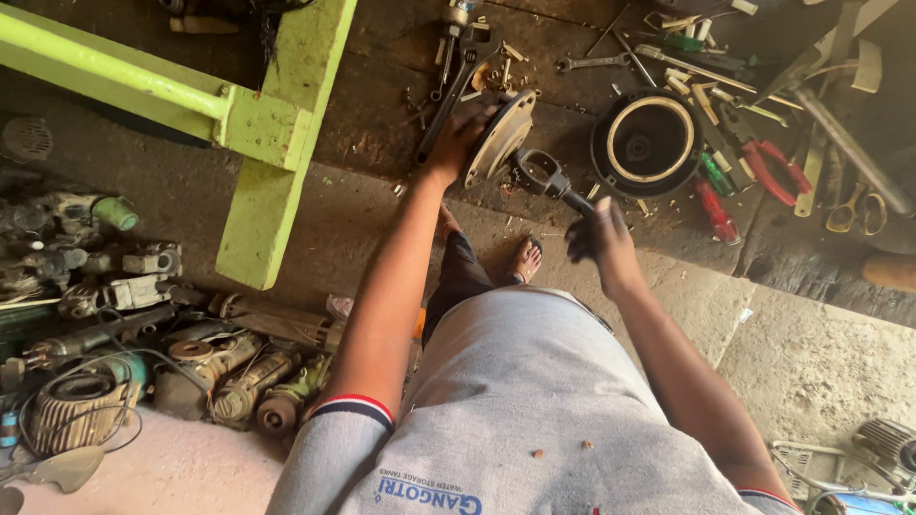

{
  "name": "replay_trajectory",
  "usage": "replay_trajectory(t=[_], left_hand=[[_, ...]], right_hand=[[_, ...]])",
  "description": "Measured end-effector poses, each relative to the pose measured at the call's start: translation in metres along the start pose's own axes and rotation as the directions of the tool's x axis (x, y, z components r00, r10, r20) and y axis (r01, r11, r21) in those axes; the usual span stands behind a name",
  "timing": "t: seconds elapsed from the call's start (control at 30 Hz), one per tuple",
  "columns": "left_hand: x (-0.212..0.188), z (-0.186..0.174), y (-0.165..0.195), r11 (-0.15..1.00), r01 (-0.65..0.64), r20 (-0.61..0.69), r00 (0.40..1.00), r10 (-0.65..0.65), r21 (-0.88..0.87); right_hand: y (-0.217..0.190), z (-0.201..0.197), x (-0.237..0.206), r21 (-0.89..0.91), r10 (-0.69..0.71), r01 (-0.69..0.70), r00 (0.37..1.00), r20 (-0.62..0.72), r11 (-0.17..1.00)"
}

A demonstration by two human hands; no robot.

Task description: The person uses a hammer and a screwdriver to work on a circular metal electrical component, likely a motor or fan part. They repeatedly strike the component and adjust its internal parts with the screwdriver.

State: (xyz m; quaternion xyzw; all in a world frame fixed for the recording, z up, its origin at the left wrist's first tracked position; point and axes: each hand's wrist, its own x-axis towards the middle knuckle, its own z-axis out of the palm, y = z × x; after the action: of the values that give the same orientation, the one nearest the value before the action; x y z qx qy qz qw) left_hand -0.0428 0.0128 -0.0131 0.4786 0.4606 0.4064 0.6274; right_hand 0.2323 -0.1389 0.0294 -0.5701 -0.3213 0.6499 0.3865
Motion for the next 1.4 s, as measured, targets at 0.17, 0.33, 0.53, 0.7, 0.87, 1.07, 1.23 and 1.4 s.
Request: replay_trajectory(t=[0.17,0.33,0.53,0.7,0.87,1.07,1.23,1.4], left_hand=[[-0.004,0.004,0.005,0.987,0.156,-0.032,0.987,-0.154,0.047],[-0.003,0.003,0.002,0.996,0.081,-0.016,0.997,-0.082,-0.023],[0.002,0.003,-0.002,0.992,0.014,-0.059,0.998,-0.007,0.123],[0.004,0.003,-0.005,0.986,0.035,-0.096,0.995,-0.02,0.16],[0.002,0.002,-0.006,0.995,0.015,-0.069,0.998,-0.008,0.103],[0.0,0.003,-0.001,0.988,-0.049,-0.038,0.998,0.055,0.147],[-0.001,0.005,-0.002,0.996,0.089,-0.028,0.996,-0.088,0.021],[-0.001,0.004,-0.003,0.983,0.117,-0.011,0.993,-0.117,0.144]], right_hand=[[0.005,-0.008,0.007,-0.343,-0.133,0.104,0.989,-0.061,0.934],[0.004,-0.002,-0.001,-0.829,-0.756,0.522,0.622,0.206,0.203],[-0.011,-0.006,0.003,0.088,0.226,-0.224,0.974,-0.011,0.971],[-0.011,0.008,-0.008,-0.572,-0.376,0.271,0.924,-0.072,0.774],[-0.017,0.005,-0.004,0.069,0.119,-0.113,0.989,-0.092,0.991],[0.004,-0.015,0.011,0.255,0.299,-0.309,0.951,0.077,0.916],[0.01,-0.004,0.005,-0.415,-0.055,-0.008,0.989,-0.139,0.91],[-0.017,-0.006,0.001,-0.784,-0.408,0.322,0.908,0.097,0.53]])
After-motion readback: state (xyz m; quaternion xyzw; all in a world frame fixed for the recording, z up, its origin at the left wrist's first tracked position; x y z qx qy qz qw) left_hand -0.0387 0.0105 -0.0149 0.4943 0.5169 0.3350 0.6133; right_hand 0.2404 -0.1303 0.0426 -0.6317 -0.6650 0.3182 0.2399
